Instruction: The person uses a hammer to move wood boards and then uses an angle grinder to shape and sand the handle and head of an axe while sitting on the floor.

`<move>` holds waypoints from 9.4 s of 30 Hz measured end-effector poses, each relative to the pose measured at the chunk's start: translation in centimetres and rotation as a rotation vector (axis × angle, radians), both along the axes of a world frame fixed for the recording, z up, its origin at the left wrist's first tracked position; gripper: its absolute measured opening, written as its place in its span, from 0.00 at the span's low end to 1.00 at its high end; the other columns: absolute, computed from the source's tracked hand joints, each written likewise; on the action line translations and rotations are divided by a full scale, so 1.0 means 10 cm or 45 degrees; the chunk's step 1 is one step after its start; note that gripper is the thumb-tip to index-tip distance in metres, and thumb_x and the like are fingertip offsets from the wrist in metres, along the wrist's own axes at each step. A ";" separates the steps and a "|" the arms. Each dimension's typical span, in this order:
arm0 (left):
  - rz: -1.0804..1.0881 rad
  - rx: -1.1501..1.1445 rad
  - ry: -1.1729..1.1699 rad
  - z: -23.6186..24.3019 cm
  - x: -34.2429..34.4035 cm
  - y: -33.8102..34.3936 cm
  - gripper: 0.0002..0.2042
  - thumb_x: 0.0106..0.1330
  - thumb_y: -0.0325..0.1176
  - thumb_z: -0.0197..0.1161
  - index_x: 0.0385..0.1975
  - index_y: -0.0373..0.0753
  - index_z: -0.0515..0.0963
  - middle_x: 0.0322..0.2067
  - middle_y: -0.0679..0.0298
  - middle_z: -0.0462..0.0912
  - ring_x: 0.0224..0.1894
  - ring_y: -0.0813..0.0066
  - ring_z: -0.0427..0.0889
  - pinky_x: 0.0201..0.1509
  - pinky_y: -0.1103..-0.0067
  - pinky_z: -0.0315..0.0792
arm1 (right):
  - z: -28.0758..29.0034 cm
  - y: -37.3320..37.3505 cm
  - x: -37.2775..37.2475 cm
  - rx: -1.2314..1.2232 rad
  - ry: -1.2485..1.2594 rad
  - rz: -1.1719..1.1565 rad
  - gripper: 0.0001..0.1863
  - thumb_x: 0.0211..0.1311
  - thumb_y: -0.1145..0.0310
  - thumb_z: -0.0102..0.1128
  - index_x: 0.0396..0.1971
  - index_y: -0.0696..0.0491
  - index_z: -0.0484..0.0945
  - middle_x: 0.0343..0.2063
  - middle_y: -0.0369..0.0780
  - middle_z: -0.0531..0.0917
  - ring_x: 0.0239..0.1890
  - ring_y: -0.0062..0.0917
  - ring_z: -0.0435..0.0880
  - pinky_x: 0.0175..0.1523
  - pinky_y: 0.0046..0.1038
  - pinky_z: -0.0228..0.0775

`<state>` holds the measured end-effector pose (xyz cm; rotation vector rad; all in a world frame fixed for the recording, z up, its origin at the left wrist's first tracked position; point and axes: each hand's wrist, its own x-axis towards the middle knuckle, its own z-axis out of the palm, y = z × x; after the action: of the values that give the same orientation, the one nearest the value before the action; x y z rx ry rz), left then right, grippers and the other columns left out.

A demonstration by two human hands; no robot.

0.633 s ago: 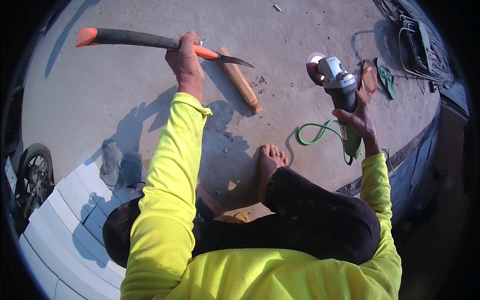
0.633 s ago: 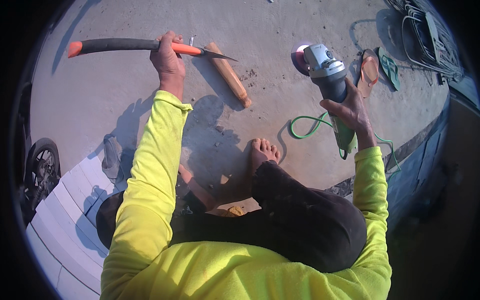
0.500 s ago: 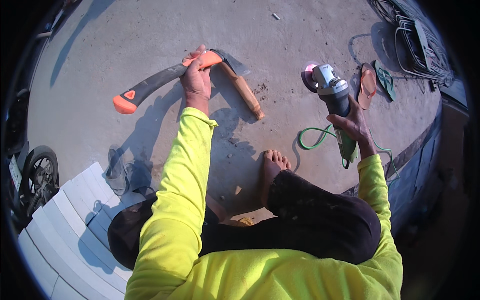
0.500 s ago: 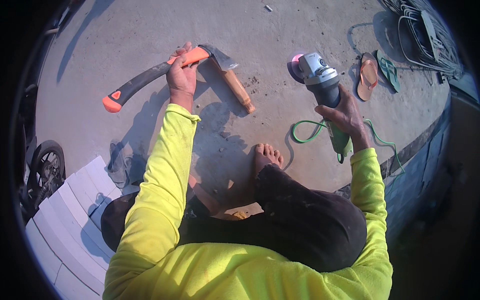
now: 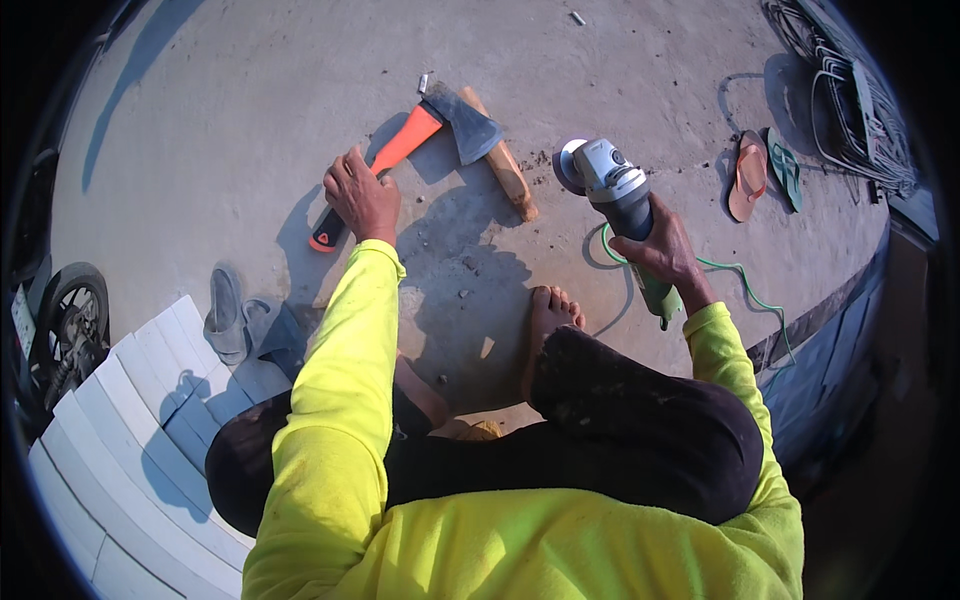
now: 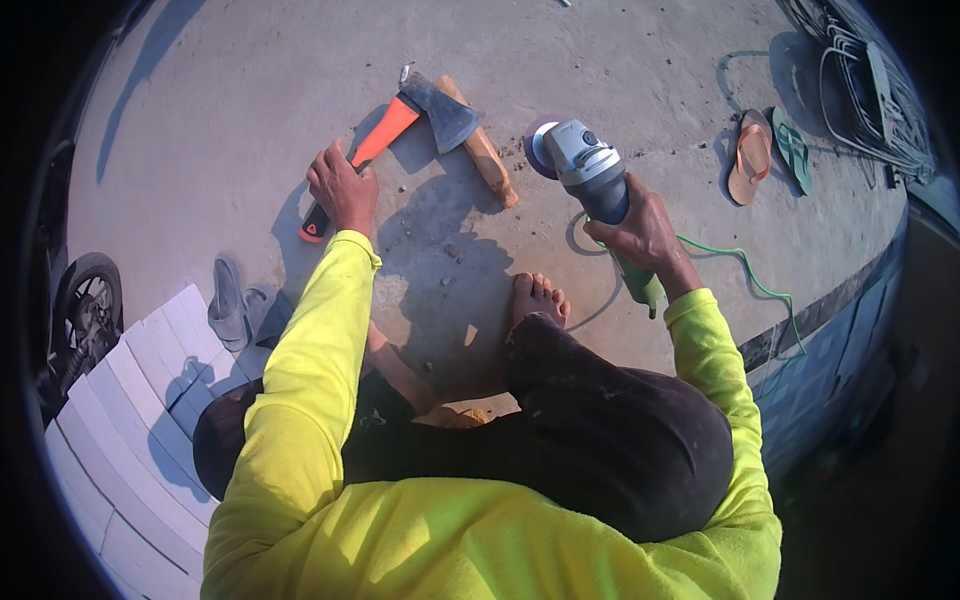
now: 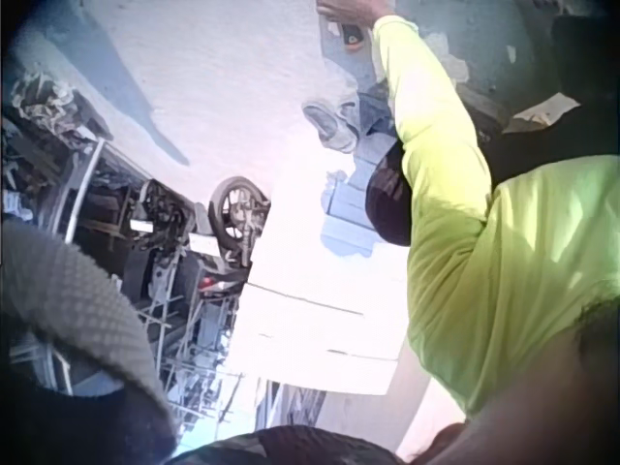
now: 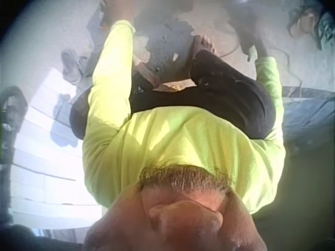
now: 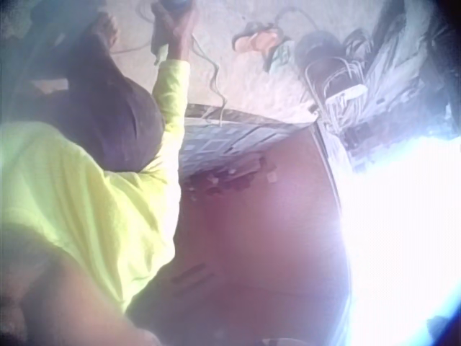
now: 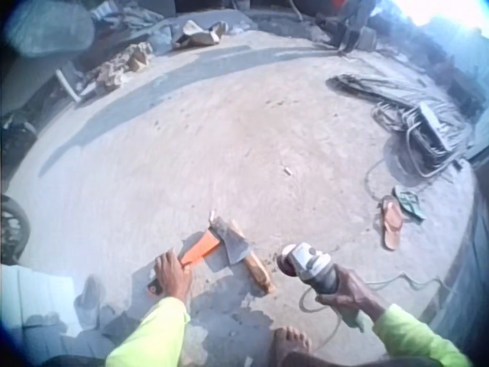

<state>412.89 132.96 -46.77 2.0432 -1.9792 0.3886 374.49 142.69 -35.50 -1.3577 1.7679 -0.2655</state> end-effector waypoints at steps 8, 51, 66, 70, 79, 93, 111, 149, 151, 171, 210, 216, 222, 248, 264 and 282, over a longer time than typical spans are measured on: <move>-0.023 0.873 0.280 -0.10 0.04 0.15 0.18 0.60 0.38 0.68 0.41 0.36 0.69 0.36 0.45 0.84 0.41 0.46 0.85 0.45 0.58 0.79 | -0.12 -0.11 0.19 0.034 0.019 0.116 0.35 0.41 0.62 0.74 0.51 0.62 0.73 0.36 0.50 0.83 0.39 0.38 0.85 0.48 0.37 0.75; -0.029 0.950 0.394 -0.25 0.03 0.30 0.11 0.66 0.32 0.61 0.40 0.37 0.68 0.34 0.47 0.84 0.42 0.45 0.85 0.43 0.58 0.78 | -0.01 -0.73 0.64 0.115 0.357 0.564 0.38 0.43 0.62 0.75 0.55 0.63 0.70 0.36 0.55 0.84 0.39 0.47 0.87 0.49 0.42 0.80; -0.054 0.929 0.362 -0.29 0.01 0.27 0.11 0.65 0.31 0.61 0.41 0.37 0.67 0.35 0.46 0.84 0.41 0.45 0.85 0.44 0.57 0.78 | -0.07 -0.83 0.44 0.075 0.304 0.469 0.36 0.44 0.63 0.74 0.54 0.63 0.71 0.36 0.54 0.84 0.40 0.46 0.87 0.48 0.41 0.80; -0.025 0.966 0.368 -0.32 0.06 0.26 0.12 0.65 0.31 0.62 0.41 0.36 0.67 0.35 0.46 0.84 0.41 0.45 0.85 0.42 0.57 0.78 | -0.04 -0.72 0.55 0.072 0.276 0.553 0.37 0.44 0.63 0.74 0.55 0.62 0.70 0.37 0.56 0.84 0.39 0.48 0.87 0.48 0.42 0.80; -0.011 0.956 0.351 -0.30 0.05 0.25 0.15 0.63 0.33 0.66 0.41 0.37 0.67 0.35 0.46 0.85 0.41 0.46 0.85 0.43 0.58 0.78 | 0.00 -0.73 0.60 0.109 0.275 0.643 0.38 0.42 0.64 0.74 0.55 0.62 0.70 0.36 0.54 0.85 0.40 0.46 0.87 0.49 0.42 0.80; -0.006 0.977 0.386 -0.23 -0.02 0.28 0.14 0.63 0.33 0.65 0.41 0.38 0.67 0.35 0.47 0.85 0.41 0.46 0.85 0.44 0.57 0.78 | 0.04 -0.99 0.55 0.076 0.379 0.522 0.35 0.44 0.63 0.74 0.53 0.61 0.71 0.35 0.53 0.85 0.38 0.45 0.88 0.47 0.42 0.80; -0.003 0.950 0.381 -0.26 0.00 0.30 0.14 0.63 0.33 0.66 0.41 0.38 0.67 0.35 0.48 0.85 0.40 0.46 0.85 0.43 0.58 0.78 | 0.01 -0.92 0.56 0.049 0.393 0.524 0.35 0.43 0.63 0.74 0.53 0.61 0.72 0.36 0.52 0.85 0.39 0.44 0.88 0.49 0.42 0.80; -0.015 0.914 0.374 -0.36 0.08 0.30 0.08 0.65 0.30 0.60 0.38 0.37 0.68 0.33 0.47 0.84 0.37 0.47 0.86 0.40 0.58 0.79 | 0.04 -0.69 0.73 0.185 0.347 0.643 0.37 0.41 0.60 0.73 0.52 0.63 0.70 0.34 0.58 0.83 0.40 0.51 0.86 0.47 0.44 0.77; -0.025 0.902 0.380 -0.34 0.09 0.31 0.09 0.65 0.31 0.61 0.38 0.37 0.68 0.33 0.48 0.84 0.38 0.47 0.86 0.41 0.58 0.79 | 0.08 -0.80 0.70 0.152 0.359 0.558 0.35 0.43 0.62 0.70 0.52 0.64 0.70 0.37 0.59 0.84 0.43 0.52 0.85 0.50 0.44 0.77; 0.015 0.994 0.425 -0.29 0.04 0.28 0.10 0.64 0.31 0.61 0.40 0.39 0.68 0.33 0.48 0.85 0.40 0.45 0.85 0.42 0.57 0.79 | 0.00 -0.64 0.84 0.049 0.425 0.632 0.38 0.43 0.61 0.74 0.54 0.63 0.69 0.34 0.56 0.84 0.38 0.50 0.86 0.46 0.44 0.78; -0.003 0.978 0.441 -0.38 0.07 0.25 0.08 0.65 0.31 0.60 0.39 0.38 0.69 0.33 0.47 0.85 0.39 0.46 0.86 0.43 0.57 0.79 | 0.08 -0.59 0.92 0.142 0.375 0.638 0.34 0.43 0.62 0.73 0.50 0.62 0.71 0.37 0.57 0.83 0.40 0.51 0.86 0.47 0.44 0.78; -0.061 0.953 0.472 -0.33 0.06 0.28 0.09 0.65 0.32 0.61 0.39 0.38 0.69 0.34 0.48 0.85 0.40 0.45 0.85 0.43 0.57 0.79 | 0.13 -0.84 0.78 0.154 0.501 0.518 0.35 0.42 0.63 0.72 0.52 0.62 0.71 0.35 0.56 0.84 0.40 0.49 0.86 0.49 0.43 0.79; 0.021 0.991 0.456 -0.28 0.08 0.28 0.09 0.64 0.31 0.60 0.39 0.38 0.69 0.34 0.48 0.85 0.39 0.45 0.85 0.42 0.56 0.78 | 0.09 -0.67 0.96 0.148 0.404 0.707 0.34 0.43 0.63 0.72 0.52 0.61 0.71 0.36 0.55 0.84 0.41 0.48 0.86 0.50 0.43 0.79; -0.041 0.933 0.520 -0.37 0.05 0.28 0.08 0.64 0.30 0.59 0.39 0.39 0.69 0.34 0.48 0.85 0.39 0.46 0.86 0.42 0.57 0.79 | 0.13 -0.98 0.84 0.136 0.518 0.545 0.36 0.43 0.62 0.72 0.53 0.62 0.71 0.36 0.56 0.84 0.40 0.48 0.87 0.50 0.42 0.79; 0.014 0.942 0.450 -0.31 0.07 0.28 0.06 0.65 0.28 0.57 0.39 0.39 0.69 0.33 0.48 0.85 0.39 0.45 0.85 0.41 0.55 0.79 | 0.03 -0.82 0.86 0.149 0.419 0.728 0.36 0.42 0.62 0.73 0.52 0.62 0.71 0.36 0.55 0.84 0.40 0.48 0.87 0.49 0.42 0.80; 0.006 0.981 0.479 -0.38 0.09 0.27 0.15 0.61 0.31 0.67 0.41 0.38 0.68 0.34 0.47 0.84 0.42 0.43 0.84 0.43 0.55 0.77 | 0.04 -1.03 0.64 0.112 0.472 0.583 0.37 0.42 0.62 0.74 0.54 0.63 0.72 0.36 0.55 0.85 0.39 0.47 0.87 0.49 0.41 0.80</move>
<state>413.83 135.67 -50.55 2.2786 -2.0485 -0.8302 380.90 132.35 -35.07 -1.7814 1.6703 0.3297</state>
